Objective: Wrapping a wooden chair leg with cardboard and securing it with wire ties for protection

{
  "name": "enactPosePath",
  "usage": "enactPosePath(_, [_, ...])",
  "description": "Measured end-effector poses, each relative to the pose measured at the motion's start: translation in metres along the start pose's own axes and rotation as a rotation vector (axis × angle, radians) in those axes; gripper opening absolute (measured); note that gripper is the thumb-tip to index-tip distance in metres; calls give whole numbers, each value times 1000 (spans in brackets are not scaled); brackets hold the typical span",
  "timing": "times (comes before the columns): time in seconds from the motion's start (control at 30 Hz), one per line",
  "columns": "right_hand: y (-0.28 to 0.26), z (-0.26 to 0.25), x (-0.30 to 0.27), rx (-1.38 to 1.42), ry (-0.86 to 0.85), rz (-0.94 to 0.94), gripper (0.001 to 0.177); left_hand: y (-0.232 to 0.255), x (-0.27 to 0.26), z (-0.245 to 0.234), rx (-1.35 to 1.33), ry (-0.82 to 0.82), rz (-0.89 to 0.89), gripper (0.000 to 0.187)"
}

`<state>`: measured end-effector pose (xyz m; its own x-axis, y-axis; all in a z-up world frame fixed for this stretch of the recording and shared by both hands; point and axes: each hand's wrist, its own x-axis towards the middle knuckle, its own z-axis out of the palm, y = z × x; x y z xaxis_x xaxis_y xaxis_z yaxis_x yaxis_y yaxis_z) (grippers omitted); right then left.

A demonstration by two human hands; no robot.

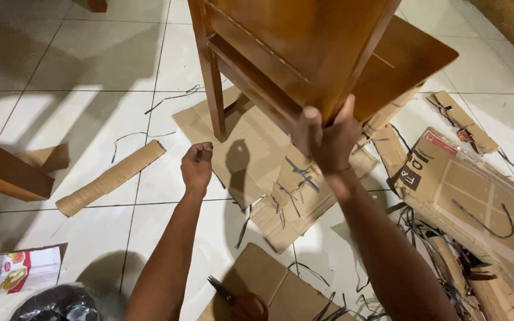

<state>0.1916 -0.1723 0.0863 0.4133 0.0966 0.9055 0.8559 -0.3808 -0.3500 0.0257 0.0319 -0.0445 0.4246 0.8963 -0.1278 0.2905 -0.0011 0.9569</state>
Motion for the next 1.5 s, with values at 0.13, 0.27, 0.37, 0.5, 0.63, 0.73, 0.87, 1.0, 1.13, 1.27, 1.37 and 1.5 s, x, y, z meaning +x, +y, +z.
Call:
enactPosePath(0.13, [-1, -14, 24, 187, -146, 105, 52, 7, 9, 6, -105, 15, 57, 21])
enactPosePath(0.27, [3, -11, 22, 186, -121, 151, 45, 6, 9, 15, -169, 11, 67, 23])
enactPosePath(0.37, [-15, -16, 27, 160, -99, 180, 43, 4, 5, 22, -239, 8, 91, 21])
enactPosePath(0.5, [-8, -18, 26, 206, -83, 123, 41, -3, 4, 21, -275, 12, 132, 21])
enactPosePath(0.63, [-1, -23, 25, 259, -110, 65, 44, -8, 9, 20, -306, 28, 159, 23])
enactPosePath(0.73, [4, -40, 23, 292, -141, 56, 45, -8, 9, 23, -361, 38, 210, 24])
enactPosePath(0.87, [49, -52, 4, 360, -155, -40, 28, -7, 5, 31, -409, 116, 234, 29])
enactPosePath(1.0, [52, -82, 5, 363, -185, -58, 19, -2, 12, 38, -411, 121, 262, 44])
enactPosePath(1.13, [72, -109, -11, 414, -101, -84, 20, 31, 1, 37, -395, 96, 228, 62])
enactPosePath(1.27, [94, -124, -30, -143, 12, -450, 28, 78, -23, 25, -385, 88, 192, 83])
enactPosePath(1.37, [124, -105, -73, 360, 28, 111, 52, 77, -12, 24, -375, 76, 183, 88])
enactPosePath(1.5, [61, -115, -50, 344, -28, 264, 39, 86, -13, 17, -375, 60, 177, 94])
